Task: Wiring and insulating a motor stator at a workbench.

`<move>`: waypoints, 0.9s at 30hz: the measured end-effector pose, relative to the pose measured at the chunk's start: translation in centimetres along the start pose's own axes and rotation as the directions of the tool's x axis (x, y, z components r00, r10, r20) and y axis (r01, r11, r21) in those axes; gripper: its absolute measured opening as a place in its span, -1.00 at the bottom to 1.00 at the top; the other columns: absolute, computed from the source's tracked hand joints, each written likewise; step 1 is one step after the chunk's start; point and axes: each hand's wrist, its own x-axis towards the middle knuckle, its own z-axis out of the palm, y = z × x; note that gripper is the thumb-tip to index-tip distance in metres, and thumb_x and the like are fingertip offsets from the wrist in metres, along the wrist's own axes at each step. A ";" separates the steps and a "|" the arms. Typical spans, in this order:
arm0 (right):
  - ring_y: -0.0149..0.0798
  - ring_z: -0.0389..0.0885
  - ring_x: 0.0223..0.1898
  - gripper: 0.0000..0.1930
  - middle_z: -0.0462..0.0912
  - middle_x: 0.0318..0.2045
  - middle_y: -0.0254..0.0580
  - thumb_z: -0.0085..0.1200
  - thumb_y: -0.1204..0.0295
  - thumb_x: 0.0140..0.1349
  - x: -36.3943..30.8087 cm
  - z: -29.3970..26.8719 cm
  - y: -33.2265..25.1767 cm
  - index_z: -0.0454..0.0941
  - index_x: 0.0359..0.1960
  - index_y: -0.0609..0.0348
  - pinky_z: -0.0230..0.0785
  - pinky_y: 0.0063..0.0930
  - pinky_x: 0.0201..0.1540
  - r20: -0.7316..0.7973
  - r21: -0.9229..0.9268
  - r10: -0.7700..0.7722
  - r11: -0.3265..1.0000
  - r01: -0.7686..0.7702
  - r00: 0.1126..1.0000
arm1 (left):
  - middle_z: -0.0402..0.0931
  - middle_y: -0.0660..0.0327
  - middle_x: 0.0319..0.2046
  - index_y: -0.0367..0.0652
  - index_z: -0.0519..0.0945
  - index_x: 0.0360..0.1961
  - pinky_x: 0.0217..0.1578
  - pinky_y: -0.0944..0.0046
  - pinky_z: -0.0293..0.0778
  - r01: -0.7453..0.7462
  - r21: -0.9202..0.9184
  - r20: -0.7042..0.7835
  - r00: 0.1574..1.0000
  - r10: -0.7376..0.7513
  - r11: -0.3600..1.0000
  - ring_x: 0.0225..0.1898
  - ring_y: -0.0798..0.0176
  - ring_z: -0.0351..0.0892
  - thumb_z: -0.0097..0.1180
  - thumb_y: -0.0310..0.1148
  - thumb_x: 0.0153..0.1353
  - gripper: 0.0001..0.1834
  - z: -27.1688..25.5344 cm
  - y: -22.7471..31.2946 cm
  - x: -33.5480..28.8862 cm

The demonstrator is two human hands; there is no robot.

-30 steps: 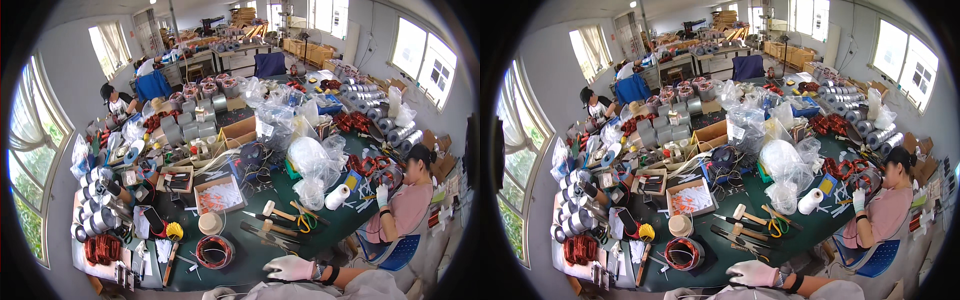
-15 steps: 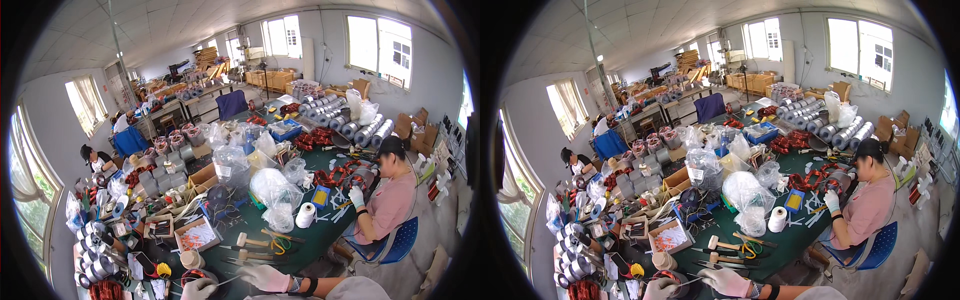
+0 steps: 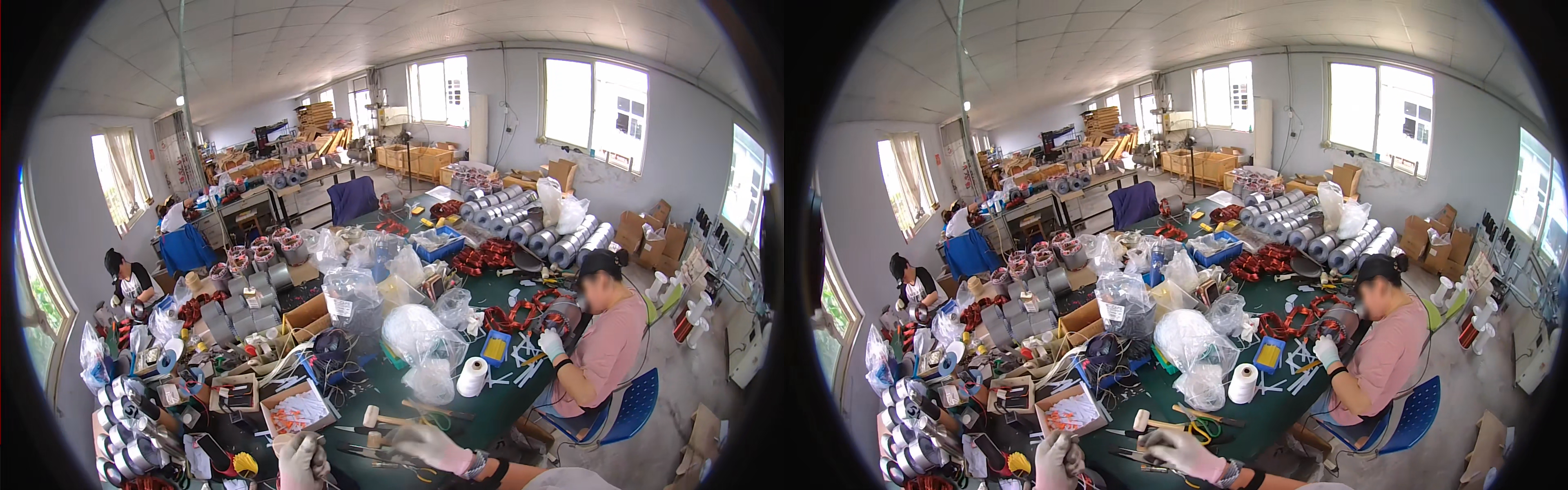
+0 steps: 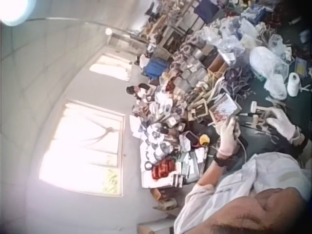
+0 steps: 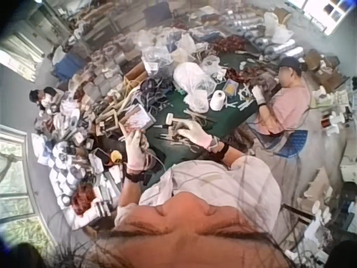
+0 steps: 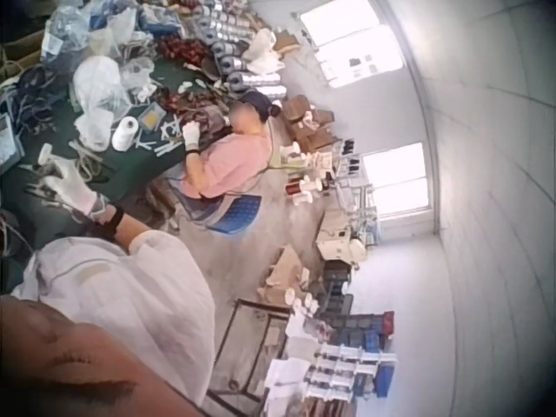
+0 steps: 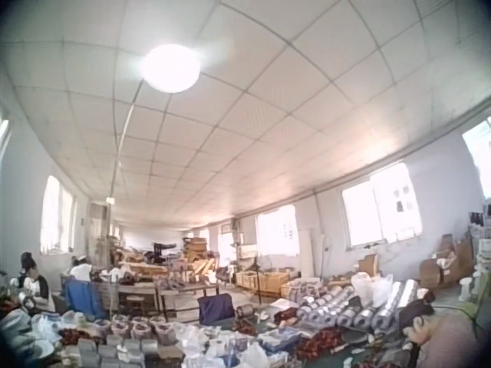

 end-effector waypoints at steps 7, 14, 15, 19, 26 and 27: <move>-0.23 0.75 -0.25 -0.68 0.75 -0.16 0.00 0.14 0.38 0.43 -1.0 4.2 0.1 0.54 0.12 0.31 0.57 -0.34 -0.16 0.349 -0.067 -0.265 0.950 0.306 0.899 | 0.45 0.47 -0.47 -0.10 0.61 0.00 -0.53 0.54 0.23 0.033 0.025 0.153 0.988 -0.037 0.999 -0.55 0.58 0.32 0.08 -0.29 0.58 -0.84 5.5 1.7 0.0; -0.27 0.72 -0.28 -0.85 0.73 -0.33 -0.15 0.11 0.46 0.38 -4.2 2.1 -2.6 0.60 -0.12 0.25 0.55 -0.33 -0.15 0.289 -0.240 -0.164 0.941 0.237 0.943 | 0.58 0.32 -0.27 -0.22 0.58 0.06 -0.40 0.54 0.41 -0.191 0.131 0.201 0.966 0.162 0.973 -0.38 0.57 0.47 0.02 -0.46 0.55 -0.83 5.1 6.6 -1.1; -0.27 0.71 -0.28 -0.85 0.73 -0.35 -0.18 0.12 0.46 0.37 -4.4 2.2 -3.1 0.62 -0.12 0.25 0.53 -0.33 -0.16 0.275 -0.238 -0.168 0.942 0.236 0.947 | 0.60 0.30 -0.25 -0.23 0.57 0.07 -0.39 0.53 0.41 -0.230 0.110 0.211 0.956 0.203 0.967 -0.37 0.55 0.49 0.03 -0.47 0.54 -0.82 5.3 7.2 -1.5; -0.25 0.70 -0.30 -0.83 0.74 -0.34 -0.13 0.14 0.46 0.35 -4.6 2.4 -4.2 0.64 -0.10 0.26 0.53 -0.32 -0.18 0.266 -0.350 -0.181 0.897 0.269 0.947 | 0.67 0.23 -0.21 -0.28 0.55 0.09 -0.39 0.50 0.41 -0.409 0.033 0.306 0.872 0.381 0.912 -0.40 0.49 0.52 0.19 -0.33 0.51 -0.73 5.9 9.7 -3.4; -0.22 0.70 -0.33 -0.83 0.74 -0.34 -0.13 0.15 0.48 0.32 -4.8 2.5 -4.3 0.66 -0.12 0.27 0.55 -0.33 -0.21 0.251 -0.285 -0.089 0.945 0.162 0.964 | 0.76 0.05 -0.25 -0.38 0.68 -0.01 -0.31 0.28 0.62 -0.618 0.116 0.536 0.698 0.475 0.777 -0.33 0.23 0.75 0.29 -0.09 0.45 -0.54 5.8 12.9 -7.6; -0.22 0.71 -0.31 -0.84 0.74 -0.34 -0.13 0.15 0.49 0.31 -4.8 2.6 -4.3 0.67 -0.14 0.27 0.55 -0.34 -0.19 0.251 -0.283 -0.088 0.946 0.160 0.964 | 0.76 0.00 -0.23 -0.38 0.70 -0.04 -0.30 0.22 0.64 -0.793 0.112 0.627 0.524 0.576 0.599 -0.31 0.12 0.77 0.26 -0.17 0.46 -0.60 5.7 13.4 -7.5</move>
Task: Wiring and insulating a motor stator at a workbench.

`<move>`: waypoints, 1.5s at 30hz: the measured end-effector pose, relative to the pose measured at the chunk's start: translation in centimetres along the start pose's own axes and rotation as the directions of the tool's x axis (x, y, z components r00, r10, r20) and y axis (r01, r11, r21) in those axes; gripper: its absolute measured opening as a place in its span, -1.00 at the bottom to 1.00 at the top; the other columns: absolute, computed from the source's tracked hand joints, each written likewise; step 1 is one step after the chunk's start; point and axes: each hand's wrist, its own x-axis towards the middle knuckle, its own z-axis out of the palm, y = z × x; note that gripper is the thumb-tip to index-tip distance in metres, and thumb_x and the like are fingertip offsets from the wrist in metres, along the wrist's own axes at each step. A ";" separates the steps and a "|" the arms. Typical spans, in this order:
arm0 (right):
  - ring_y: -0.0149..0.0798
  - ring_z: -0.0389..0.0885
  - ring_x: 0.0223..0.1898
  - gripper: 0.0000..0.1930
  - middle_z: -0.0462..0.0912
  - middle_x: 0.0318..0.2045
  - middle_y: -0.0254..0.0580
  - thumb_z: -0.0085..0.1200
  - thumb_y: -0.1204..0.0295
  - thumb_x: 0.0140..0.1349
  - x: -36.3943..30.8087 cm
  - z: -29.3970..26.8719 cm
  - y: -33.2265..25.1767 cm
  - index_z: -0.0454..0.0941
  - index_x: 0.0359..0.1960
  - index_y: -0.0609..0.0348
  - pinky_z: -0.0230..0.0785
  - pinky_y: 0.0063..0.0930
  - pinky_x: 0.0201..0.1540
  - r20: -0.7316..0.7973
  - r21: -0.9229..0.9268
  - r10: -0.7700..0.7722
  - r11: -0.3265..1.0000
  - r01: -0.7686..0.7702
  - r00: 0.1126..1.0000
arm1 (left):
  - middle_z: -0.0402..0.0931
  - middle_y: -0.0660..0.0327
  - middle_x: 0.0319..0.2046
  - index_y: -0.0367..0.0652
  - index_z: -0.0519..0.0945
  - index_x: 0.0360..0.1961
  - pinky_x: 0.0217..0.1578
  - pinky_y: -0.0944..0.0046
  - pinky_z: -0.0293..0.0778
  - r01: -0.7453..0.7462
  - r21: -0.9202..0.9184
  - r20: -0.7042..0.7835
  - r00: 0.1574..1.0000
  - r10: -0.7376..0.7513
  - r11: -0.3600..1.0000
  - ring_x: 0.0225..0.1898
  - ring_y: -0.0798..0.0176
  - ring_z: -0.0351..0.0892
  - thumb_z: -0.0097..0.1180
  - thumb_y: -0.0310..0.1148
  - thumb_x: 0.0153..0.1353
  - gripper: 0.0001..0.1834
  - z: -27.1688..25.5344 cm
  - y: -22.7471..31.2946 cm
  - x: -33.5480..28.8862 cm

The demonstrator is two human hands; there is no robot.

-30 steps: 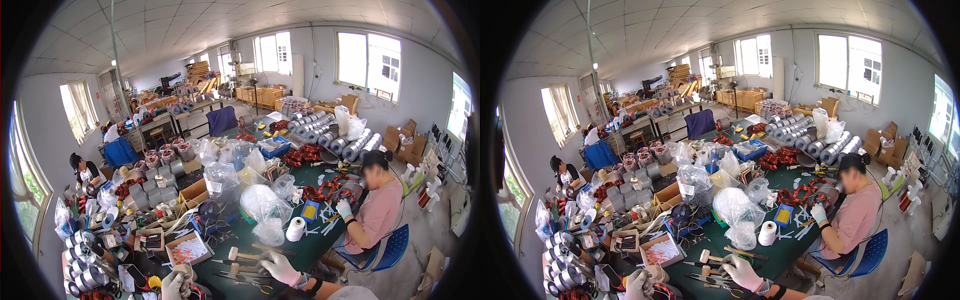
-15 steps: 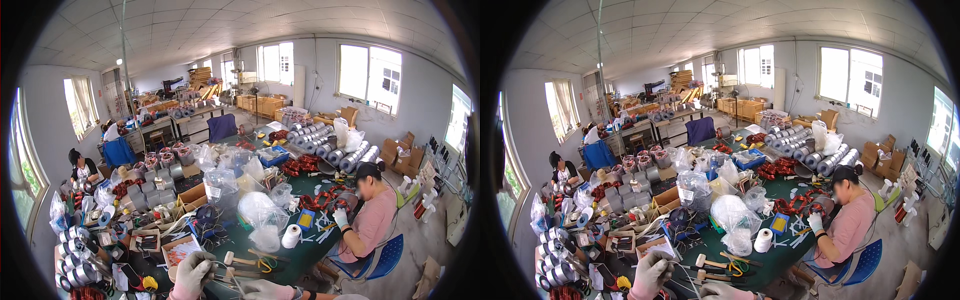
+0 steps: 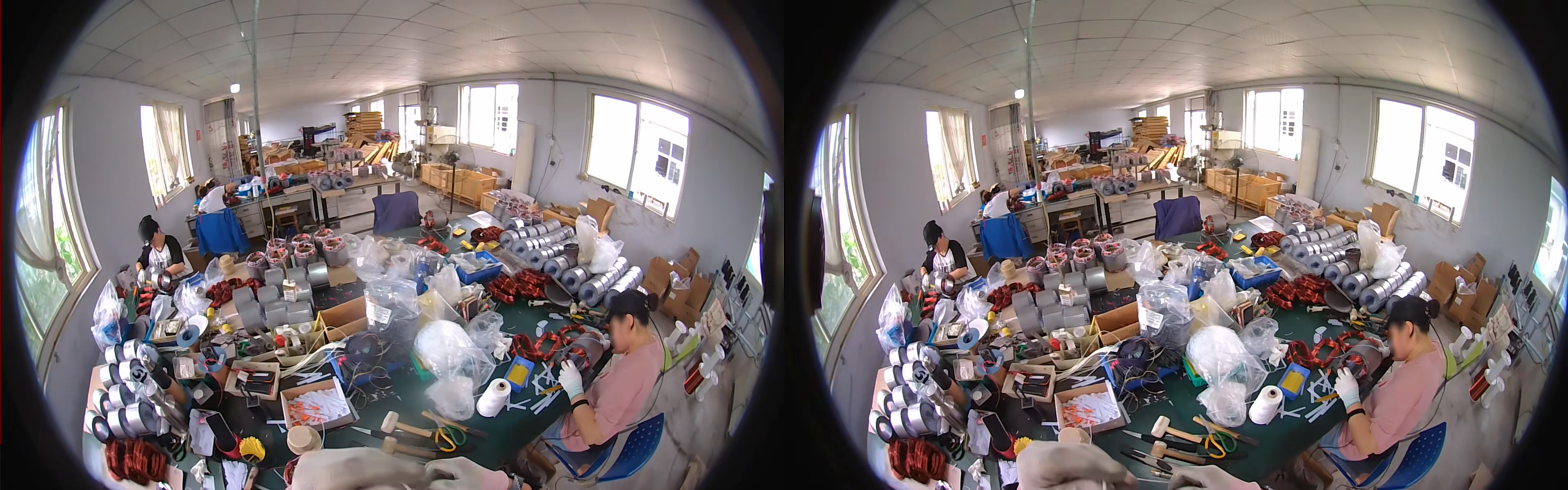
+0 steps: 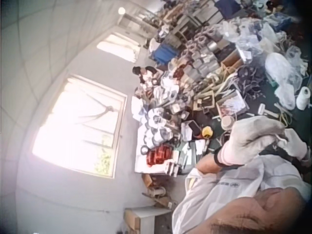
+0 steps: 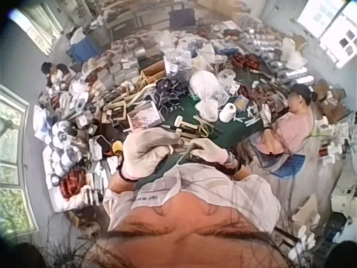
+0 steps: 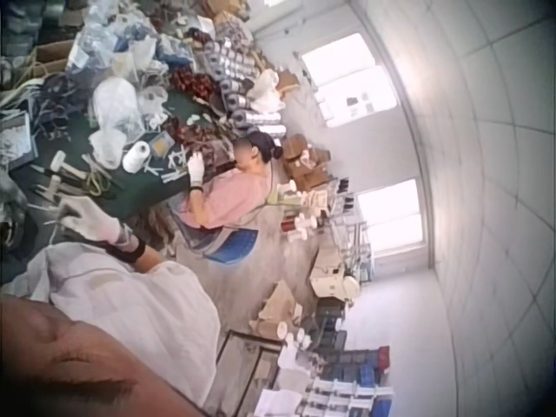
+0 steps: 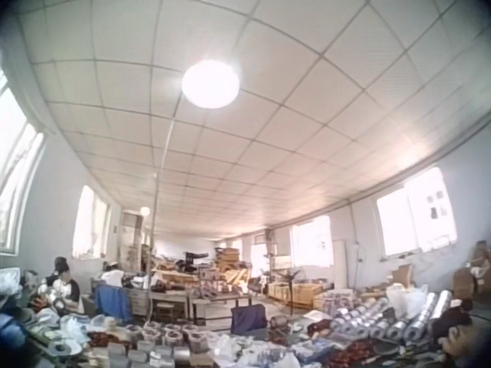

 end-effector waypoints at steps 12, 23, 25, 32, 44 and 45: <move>-0.22 0.72 -0.22 -0.88 0.72 -0.28 -0.08 0.15 0.59 0.20 0.2 0.1 -1.6 0.67 -0.25 0.31 0.54 -0.39 -0.07 0.010 -0.001 0.035 0.999 -0.035 0.999 | 0.71 0.08 -0.01 -0.23 0.76 0.02 -0.18 0.07 0.59 -0.428 -0.007 0.352 0.845 0.403 0.904 -0.05 0.01 0.72 0.24 -0.29 0.34 -0.68 -1.7 0.4 -1.6; -0.15 0.77 -0.23 -0.86 0.79 -0.20 -0.03 0.15 0.68 0.23 1.2 -1.3 -2.6 0.73 -0.24 0.33 0.56 -0.42 -0.14 -0.361 0.336 0.099 0.941 0.030 0.927 | 0.75 0.15 -0.31 -0.26 0.78 -0.24 -0.41 0.16 0.51 -0.159 0.096 0.011 0.987 0.159 0.982 -0.42 0.08 0.68 0.44 -0.48 0.14 -0.84 -2.1 -1.0 -4.1; -0.21 0.80 -0.35 -0.91 0.75 -0.18 0.21 0.07 0.68 0.28 1.9 -1.2 -3.0 0.63 -0.26 0.45 0.69 -0.44 -0.25 -0.557 0.277 0.046 0.952 0.134 0.829 | 0.70 0.15 -0.41 -0.32 0.76 -0.18 -0.32 0.25 0.55 0.194 0.152 -0.211 0.964 -0.160 0.969 -0.41 0.33 0.62 0.32 -0.53 0.18 -0.83 -0.6 -3.3 -5.0; -0.25 0.76 -0.43 -0.88 0.75 -0.44 -0.08 0.19 0.68 0.18 4.9 0.7 -6.2 0.73 -0.26 0.35 0.52 -0.47 -0.34 -0.354 -0.342 -0.407 0.894 0.289 0.842 | 0.73 0.32 -0.34 -0.29 0.78 -0.14 -0.34 0.45 0.46 0.525 0.000 -0.375 0.789 -0.487 0.851 -0.35 0.57 0.56 0.31 -0.56 0.28 -0.85 1.7 -9.0 -7.0; -0.08 0.71 -0.47 -0.90 0.73 -0.45 -0.10 0.33 0.62 0.13 7.3 2.6 -6.0 0.71 -0.31 0.23 0.48 -0.33 -0.39 -0.376 -0.426 -0.468 0.854 0.300 0.800 | 0.76 0.25 -0.32 -0.38 0.78 -0.07 -0.29 0.49 0.50 0.541 -0.167 -0.431 0.712 -0.555 0.824 -0.33 0.54 0.59 0.32 -0.58 0.27 -0.79 1.2 -10.4 -8.0; -0.07 0.71 -0.47 -0.90 0.73 -0.45 -0.11 0.33 0.62 0.12 7.3 2.6 -6.0 0.71 -0.32 0.22 0.49 -0.32 -0.39 -0.382 -0.439 -0.470 0.850 0.291 0.795 | 0.76 0.25 -0.32 -0.38 0.78 -0.07 -0.29 0.49 0.50 0.542 -0.170 -0.432 0.710 -0.556 0.823 -0.33 0.54 0.59 0.32 -0.58 0.27 -0.79 1.2 -10.5 -8.1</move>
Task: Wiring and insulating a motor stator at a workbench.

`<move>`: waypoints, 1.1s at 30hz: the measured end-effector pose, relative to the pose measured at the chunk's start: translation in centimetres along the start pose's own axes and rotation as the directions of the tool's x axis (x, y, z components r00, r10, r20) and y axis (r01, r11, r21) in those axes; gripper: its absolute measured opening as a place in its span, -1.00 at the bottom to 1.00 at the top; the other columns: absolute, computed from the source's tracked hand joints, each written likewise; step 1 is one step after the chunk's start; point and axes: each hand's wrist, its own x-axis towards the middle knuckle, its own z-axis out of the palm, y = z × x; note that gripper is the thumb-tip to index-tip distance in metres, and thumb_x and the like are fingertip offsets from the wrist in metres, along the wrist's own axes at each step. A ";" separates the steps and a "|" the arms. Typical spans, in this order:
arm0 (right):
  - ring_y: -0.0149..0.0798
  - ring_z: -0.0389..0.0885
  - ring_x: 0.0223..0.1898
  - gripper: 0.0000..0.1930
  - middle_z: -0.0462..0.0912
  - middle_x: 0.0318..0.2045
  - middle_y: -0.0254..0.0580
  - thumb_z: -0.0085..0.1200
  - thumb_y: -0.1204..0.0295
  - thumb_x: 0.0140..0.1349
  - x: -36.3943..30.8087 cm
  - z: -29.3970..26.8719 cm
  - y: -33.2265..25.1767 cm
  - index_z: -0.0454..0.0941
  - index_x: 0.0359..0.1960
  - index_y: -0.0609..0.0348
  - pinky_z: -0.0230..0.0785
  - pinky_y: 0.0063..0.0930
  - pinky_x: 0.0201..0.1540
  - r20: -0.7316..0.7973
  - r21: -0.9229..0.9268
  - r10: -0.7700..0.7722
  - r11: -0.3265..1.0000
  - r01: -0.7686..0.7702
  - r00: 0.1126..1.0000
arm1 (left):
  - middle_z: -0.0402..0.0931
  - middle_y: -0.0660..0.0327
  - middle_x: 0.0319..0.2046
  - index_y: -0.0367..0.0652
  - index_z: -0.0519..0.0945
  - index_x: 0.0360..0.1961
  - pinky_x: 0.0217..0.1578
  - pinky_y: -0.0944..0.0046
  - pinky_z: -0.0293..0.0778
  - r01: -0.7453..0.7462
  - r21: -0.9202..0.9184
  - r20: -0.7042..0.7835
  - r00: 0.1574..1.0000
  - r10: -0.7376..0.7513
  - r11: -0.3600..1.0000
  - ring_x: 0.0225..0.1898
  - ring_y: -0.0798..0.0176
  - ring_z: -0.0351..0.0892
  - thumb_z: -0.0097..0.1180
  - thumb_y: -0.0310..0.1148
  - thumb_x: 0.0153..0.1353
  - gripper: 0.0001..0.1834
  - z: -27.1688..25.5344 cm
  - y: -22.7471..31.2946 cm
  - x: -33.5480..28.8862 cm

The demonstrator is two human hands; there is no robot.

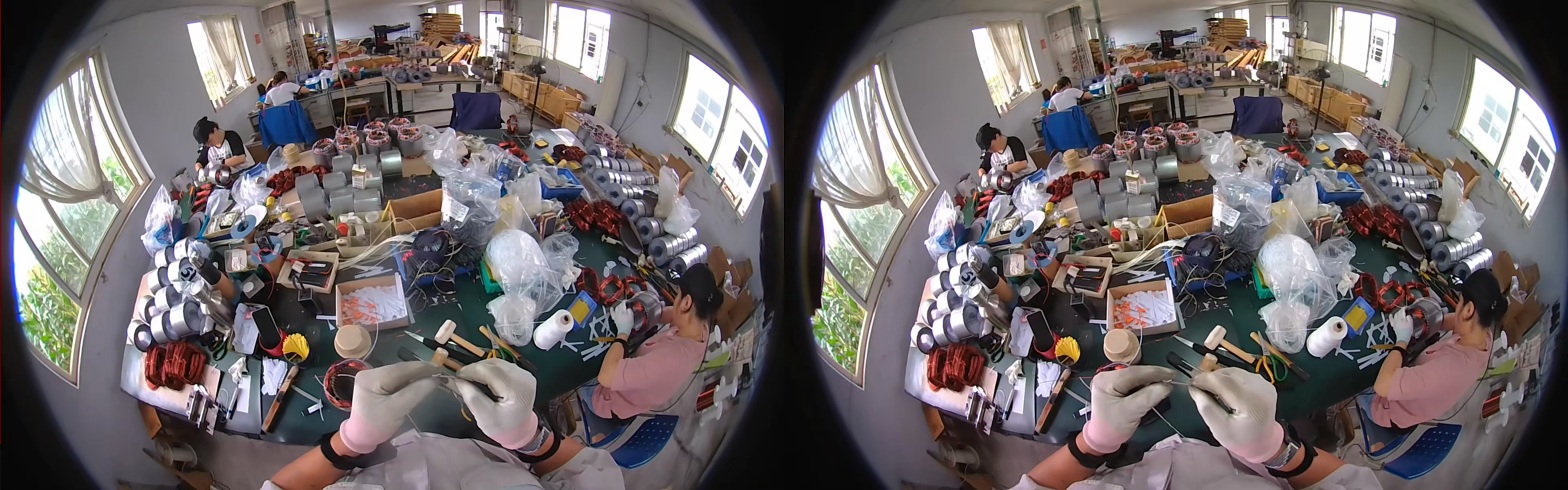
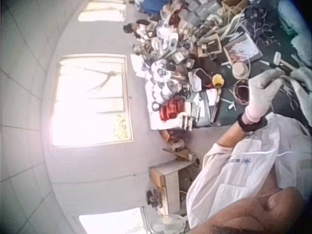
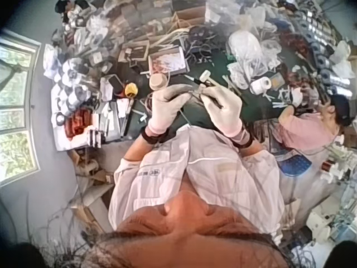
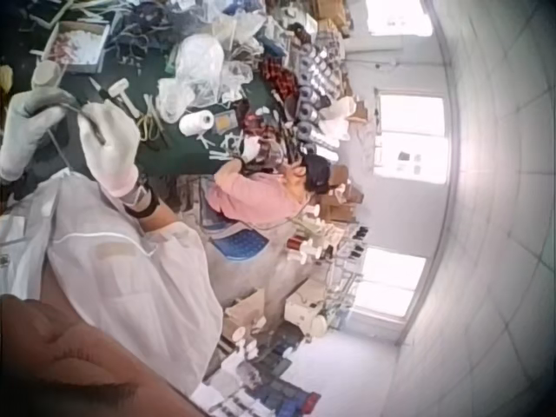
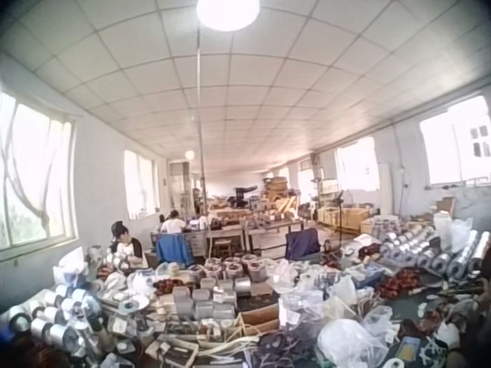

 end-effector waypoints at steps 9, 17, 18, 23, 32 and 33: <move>-0.10 0.70 -0.52 -0.88 0.71 -0.48 -0.09 0.32 0.64 0.13 0.4 -0.3 -0.2 0.73 -0.28 0.25 0.46 -0.33 -0.45 0.021 -0.013 0.002 1.000 -0.002 1.000 | 0.79 0.16 -0.25 -0.39 0.78 -0.08 -0.25 0.44 0.56 -0.018 -0.051 0.052 0.998 0.021 0.999 -0.30 0.45 0.67 0.35 -0.55 0.28 -0.80 -0.3 -0.6 0.3; -0.09 0.70 -0.51 -0.87 0.72 -0.47 -0.08 0.32 0.65 0.12 0.6 -0.2 -0.1 0.73 -0.28 0.26 0.47 -0.34 -0.44 0.048 -0.004 -0.018 1.000 0.018 0.999 | 0.81 0.11 -0.22 -0.40 0.79 -0.15 -0.20 0.41 0.60 0.002 0.019 0.063 0.998 -0.003 1.000 -0.24 0.40 0.73 0.31 -0.58 0.26 -0.84 -0.8 -0.4 0.5; -0.08 0.70 -0.51 -0.87 0.73 -0.47 -0.08 0.32 0.66 0.12 0.6 -0.2 0.0 0.73 -0.28 0.26 0.47 -0.34 -0.44 0.041 -0.007 -0.032 0.999 0.032 0.999 | 0.81 0.11 -0.22 -0.40 0.79 -0.15 -0.20 0.41 0.60 0.002 0.020 0.061 0.998 -0.004 1.000 -0.24 0.40 0.73 0.31 -0.58 0.26 -0.84 -0.8 -0.4 0.5; -0.09 0.70 -0.50 -0.87 0.73 -0.46 -0.09 0.32 0.65 0.11 0.7 -0.1 0.1 0.73 -0.29 0.25 0.48 -0.34 -0.44 0.047 -0.008 -0.047 0.999 0.047 0.998 | 0.81 0.11 -0.22 -0.39 0.79 -0.16 -0.19 0.40 0.61 -0.005 0.024 0.062 0.998 0.004 1.000 -0.24 0.38 0.74 0.30 -0.59 0.26 -0.84 -0.7 -0.4 0.5; -0.10 0.70 -0.50 -0.87 0.73 -0.46 -0.12 0.32 0.64 0.09 0.5 0.3 0.1 0.73 -0.31 0.21 0.48 -0.34 -0.44 0.045 -0.021 -0.045 0.999 0.046 0.998 | 0.80 0.13 -0.29 -0.37 0.80 -0.19 -0.29 0.42 0.57 -0.064 0.052 0.016 0.998 0.063 0.997 -0.33 0.42 0.71 0.31 -0.59 0.21 -0.84 -0.6 -0.2 0.3; -0.10 0.70 -0.50 -0.87 0.73 -0.46 -0.12 0.32 0.63 0.09 0.5 0.3 0.0 0.73 -0.31 0.20 0.47 -0.34 -0.45 0.048 -0.022 -0.039 0.999 0.041 0.998 | 0.80 0.13 -0.29 -0.37 0.80 -0.19 -0.29 0.42 0.57 -0.055 0.032 0.014 0.998 0.055 0.998 -0.33 0.42 0.71 0.31 -0.59 0.21 -0.84 -0.6 -0.2 0.3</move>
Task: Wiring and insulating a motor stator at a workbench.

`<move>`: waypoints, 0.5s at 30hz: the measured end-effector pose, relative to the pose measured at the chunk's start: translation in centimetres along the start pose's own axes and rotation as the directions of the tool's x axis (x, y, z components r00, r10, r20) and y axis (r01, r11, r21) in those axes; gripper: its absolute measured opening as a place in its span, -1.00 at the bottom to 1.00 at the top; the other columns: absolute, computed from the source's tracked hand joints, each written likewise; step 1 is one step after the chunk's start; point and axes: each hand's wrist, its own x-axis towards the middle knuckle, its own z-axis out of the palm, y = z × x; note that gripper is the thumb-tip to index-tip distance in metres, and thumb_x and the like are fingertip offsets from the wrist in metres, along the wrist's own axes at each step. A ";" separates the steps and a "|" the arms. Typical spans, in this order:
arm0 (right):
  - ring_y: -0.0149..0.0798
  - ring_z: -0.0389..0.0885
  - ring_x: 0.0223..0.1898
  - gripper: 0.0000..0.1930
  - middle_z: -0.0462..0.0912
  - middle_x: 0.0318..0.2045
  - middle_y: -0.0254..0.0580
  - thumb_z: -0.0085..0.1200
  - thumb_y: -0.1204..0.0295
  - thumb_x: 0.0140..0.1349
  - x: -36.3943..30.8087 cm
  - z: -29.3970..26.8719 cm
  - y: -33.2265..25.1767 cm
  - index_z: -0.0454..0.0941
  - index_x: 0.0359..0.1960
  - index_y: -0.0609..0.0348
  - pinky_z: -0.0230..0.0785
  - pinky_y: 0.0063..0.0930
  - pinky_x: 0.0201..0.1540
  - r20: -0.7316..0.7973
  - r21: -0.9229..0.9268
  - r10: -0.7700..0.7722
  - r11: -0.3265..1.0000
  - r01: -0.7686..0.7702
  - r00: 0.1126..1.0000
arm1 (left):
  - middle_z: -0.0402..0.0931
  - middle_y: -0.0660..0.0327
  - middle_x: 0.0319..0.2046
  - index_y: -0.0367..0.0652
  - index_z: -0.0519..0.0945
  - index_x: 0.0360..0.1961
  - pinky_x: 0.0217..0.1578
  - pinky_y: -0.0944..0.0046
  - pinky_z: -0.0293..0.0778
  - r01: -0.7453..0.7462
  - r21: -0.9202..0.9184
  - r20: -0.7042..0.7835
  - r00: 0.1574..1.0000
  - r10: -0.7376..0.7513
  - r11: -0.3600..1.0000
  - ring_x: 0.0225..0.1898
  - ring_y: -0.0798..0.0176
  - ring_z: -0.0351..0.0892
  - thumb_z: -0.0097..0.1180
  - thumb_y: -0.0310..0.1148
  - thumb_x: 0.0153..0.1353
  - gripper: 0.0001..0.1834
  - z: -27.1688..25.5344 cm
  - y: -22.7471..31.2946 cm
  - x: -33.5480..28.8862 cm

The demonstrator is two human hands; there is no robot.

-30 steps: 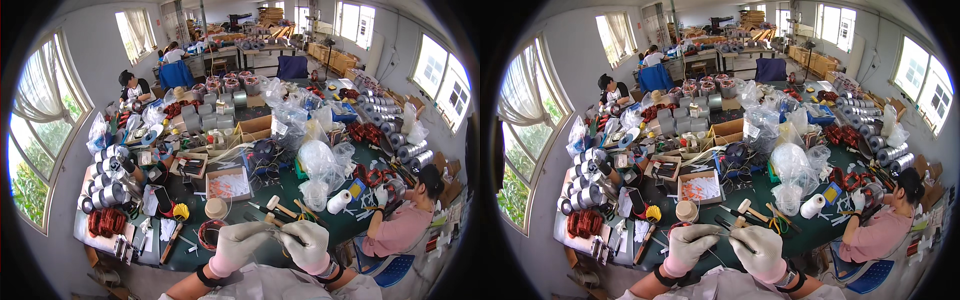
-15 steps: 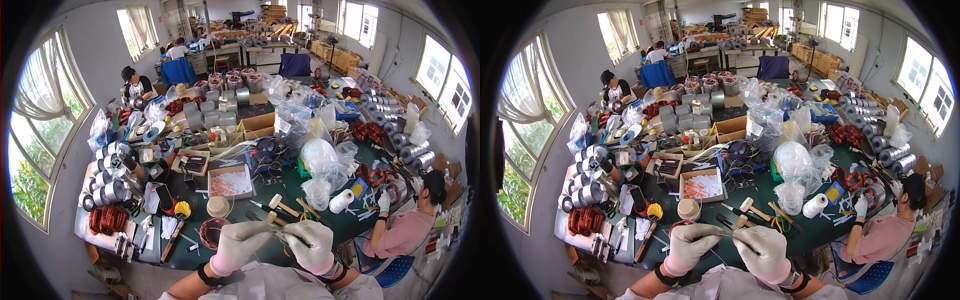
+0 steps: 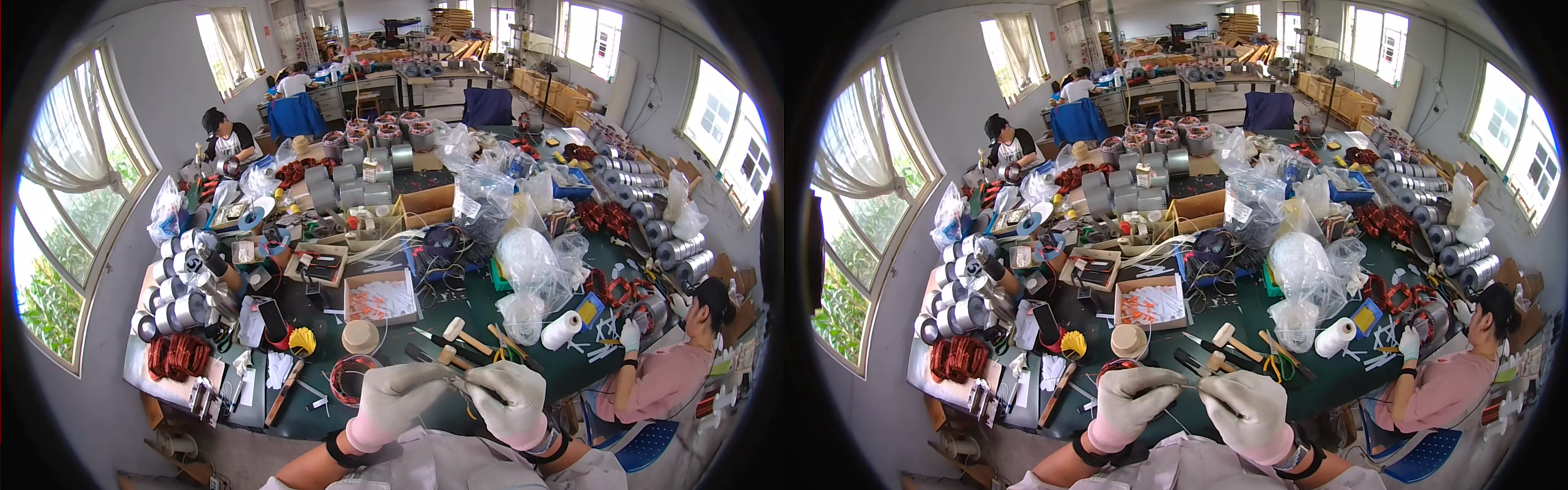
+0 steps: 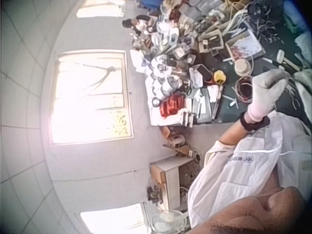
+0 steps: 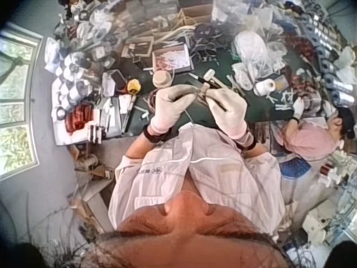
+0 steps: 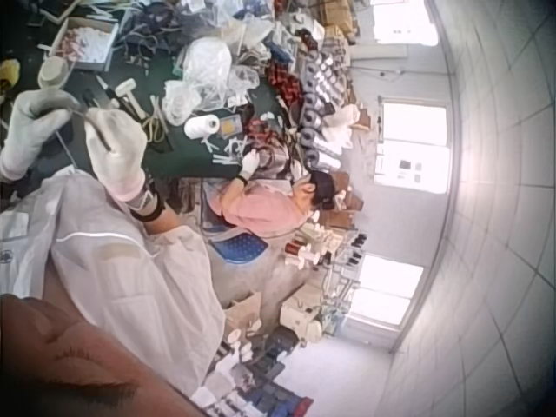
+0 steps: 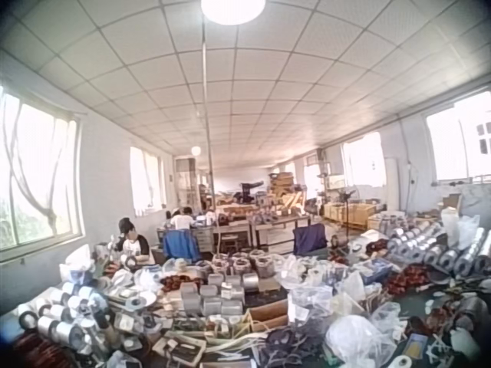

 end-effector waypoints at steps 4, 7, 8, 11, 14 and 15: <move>-0.09 0.70 -0.50 -0.87 0.73 -0.46 -0.13 0.32 0.63 0.09 -0.1 0.2 0.0 0.73 -0.31 0.20 0.47 -0.34 -0.45 -0.009 0.006 -0.018 1.000 0.018 1.000 | 0.74 0.17 -0.46 -0.35 0.81 -0.22 -0.46 0.40 0.46 -0.113 0.110 -0.036 0.992 0.118 0.987 -0.50 0.45 0.61 0.31 -0.60 0.17 -0.85 0.0 -0.2 0.0; -0.09 0.73 -0.48 -0.86 0.75 -0.46 -0.07 0.27 0.69 0.04 -0.1 0.4 0.1 0.73 -0.35 0.28 0.52 -0.36 -0.38 0.012 -0.001 0.002 1.000 -0.002 1.000 | 0.70 0.18 -0.53 -0.33 0.81 -0.24 -0.52 0.38 0.43 -0.246 0.263 -0.041 0.963 0.265 0.933 -0.57 0.42 0.58 0.32 -0.61 0.14 -0.85 -0.2 -0.5 0.1; -0.09 0.73 -0.48 -0.86 0.75 -0.46 -0.07 0.27 0.70 0.04 -0.1 0.5 0.2 0.73 -0.34 0.28 0.53 -0.36 -0.38 0.015 -0.012 -0.009 1.000 0.009 1.000 | 0.68 0.18 -0.56 -0.32 0.81 -0.26 -0.54 0.37 0.42 -0.321 0.344 -0.030 0.935 0.352 0.882 -0.59 0.40 0.58 0.33 -0.62 0.13 -0.85 -0.3 -0.6 0.1; -0.08 0.71 -0.48 -0.85 0.74 -0.45 -0.10 0.30 0.65 0.07 -0.1 0.8 0.5 0.74 -0.31 0.23 0.50 -0.33 -0.41 0.013 -0.007 -0.031 0.999 0.031 0.999 | 0.67 0.17 -0.57 -0.31 0.81 -0.26 -0.54 0.36 0.43 -0.330 0.413 -0.016 0.929 0.369 0.849 -0.59 0.36 0.59 0.35 -0.63 0.11 -0.85 -0.6 -0.7 0.1; -0.07 0.68 -0.49 -0.85 0.72 -0.46 -0.13 0.33 0.61 0.11 -0.2 1.1 0.7 0.75 -0.27 0.17 0.45 -0.30 -0.45 0.025 0.015 -0.030 0.999 0.030 0.999 | 0.68 0.16 -0.56 -0.31 0.81 -0.25 -0.53 0.35 0.44 -0.327 0.392 -0.025 0.931 0.365 0.860 -0.58 0.37 0.61 0.35 -0.63 0.11 -0.84 -0.5 -0.7 0.1; -0.07 0.68 -0.50 -0.85 0.71 -0.46 -0.13 0.33 0.61 0.11 -0.2 1.2 0.8 0.74 -0.26 0.18 0.44 -0.29 -0.46 0.041 0.025 -0.018 1.000 0.017 0.999 | 0.68 0.16 -0.56 -0.31 0.81 -0.25 -0.53 0.35 0.44 -0.331 0.379 -0.036 0.928 0.370 0.865 -0.58 0.37 0.61 0.35 -0.63 0.11 -0.84 -0.6 -0.7 0.1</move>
